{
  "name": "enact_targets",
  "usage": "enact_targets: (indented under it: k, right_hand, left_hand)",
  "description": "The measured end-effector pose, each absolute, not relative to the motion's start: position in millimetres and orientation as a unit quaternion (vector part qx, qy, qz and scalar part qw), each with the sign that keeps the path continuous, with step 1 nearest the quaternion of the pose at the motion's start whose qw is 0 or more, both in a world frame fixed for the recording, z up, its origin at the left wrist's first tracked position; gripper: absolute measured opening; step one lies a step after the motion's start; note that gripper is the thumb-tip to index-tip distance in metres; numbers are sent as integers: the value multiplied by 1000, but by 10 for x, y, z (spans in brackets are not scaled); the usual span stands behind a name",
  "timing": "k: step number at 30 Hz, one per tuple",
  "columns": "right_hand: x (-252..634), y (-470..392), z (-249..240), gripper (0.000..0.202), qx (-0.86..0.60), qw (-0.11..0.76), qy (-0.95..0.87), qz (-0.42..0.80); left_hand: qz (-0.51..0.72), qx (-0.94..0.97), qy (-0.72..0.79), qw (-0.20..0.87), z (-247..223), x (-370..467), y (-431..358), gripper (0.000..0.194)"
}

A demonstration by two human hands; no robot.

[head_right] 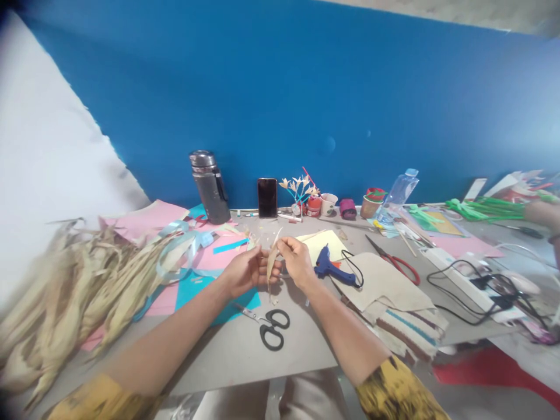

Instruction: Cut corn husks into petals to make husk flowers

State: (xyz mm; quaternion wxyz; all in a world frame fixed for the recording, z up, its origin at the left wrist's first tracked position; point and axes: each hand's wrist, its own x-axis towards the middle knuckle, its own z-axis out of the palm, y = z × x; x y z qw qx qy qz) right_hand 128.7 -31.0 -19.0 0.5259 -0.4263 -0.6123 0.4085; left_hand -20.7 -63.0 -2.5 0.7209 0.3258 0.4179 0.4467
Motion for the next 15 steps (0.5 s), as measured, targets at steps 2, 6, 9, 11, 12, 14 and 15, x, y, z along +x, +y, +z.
enact_targets:
  k: [2, 6, 9, 11, 12, 14, 15]
  right_hand:
    - [1277, -324, -188, 26, -393, 531, -600, 451]
    - [1242, -360, -200, 26, -378, 513, -583, 504]
    - [1254, -315, -216, 25, -379, 516, -580, 504]
    - [1300, -266, -182, 23, -418, 515, -588, 463]
    - [1334, -254, -144, 22, -448, 497, -602, 434]
    - [1413, -288, -30, 19, -503, 413, -662, 371]
    - [1451, -342, 35, 19, -507, 345, -713, 341]
  left_hand:
    - [417, 290, 387, 770, -28, -223, -627, 33]
    - [407, 284, 341, 798, -58, -229, -636, 20]
    - [428, 300, 340, 782, -63, -225, -637, 16]
    - [454, 309, 365, 751, -53, -237, -627, 19]
    - [473, 315, 378, 731, -47, -250, -618, 21]
    - [513, 331, 393, 687, -33, -288, -594, 26]
    - [530, 338, 396, 670, -27, -312, -581, 29]
